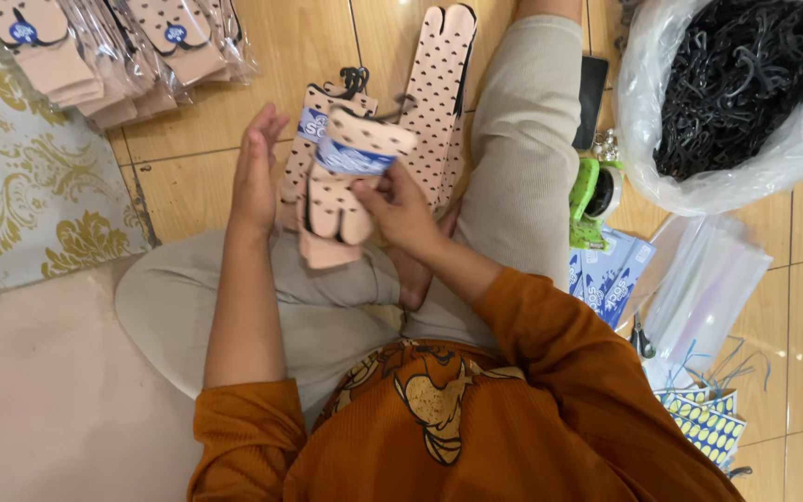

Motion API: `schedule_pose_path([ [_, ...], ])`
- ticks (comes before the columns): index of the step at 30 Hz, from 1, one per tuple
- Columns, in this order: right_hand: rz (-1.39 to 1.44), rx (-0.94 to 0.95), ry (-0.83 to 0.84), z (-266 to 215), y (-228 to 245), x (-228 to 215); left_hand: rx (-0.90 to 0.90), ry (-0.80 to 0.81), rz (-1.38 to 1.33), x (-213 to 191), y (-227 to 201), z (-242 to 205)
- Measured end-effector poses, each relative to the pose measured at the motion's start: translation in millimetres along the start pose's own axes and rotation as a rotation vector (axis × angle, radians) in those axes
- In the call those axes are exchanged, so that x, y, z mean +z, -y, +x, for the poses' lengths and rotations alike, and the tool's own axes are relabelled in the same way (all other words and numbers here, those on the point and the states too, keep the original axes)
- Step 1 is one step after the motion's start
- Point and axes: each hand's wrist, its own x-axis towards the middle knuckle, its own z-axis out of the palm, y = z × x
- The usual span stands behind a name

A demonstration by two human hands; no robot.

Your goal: The person packages socks by attaching a plastic hanger, securing a cardboard brand label with a plastic fastener using a tagging gun, and placing the finished pairs on a stack.

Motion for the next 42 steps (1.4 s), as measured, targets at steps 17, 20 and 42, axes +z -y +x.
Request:
schedule_pose_path([
  [17, -1.405, -0.472, -0.205, 263, -40, -210, -0.32, 0.005, 0.287, 28, 54, 4],
  [20, -1.099, -0.58, 0.026, 183, 55, -160, 0.385, -0.209, 0.71, 45, 14, -11],
  [42, -0.798, -0.536, 0.104, -144, 142, -205, -1.119, 0.64, -0.536, 297, 9, -30],
])
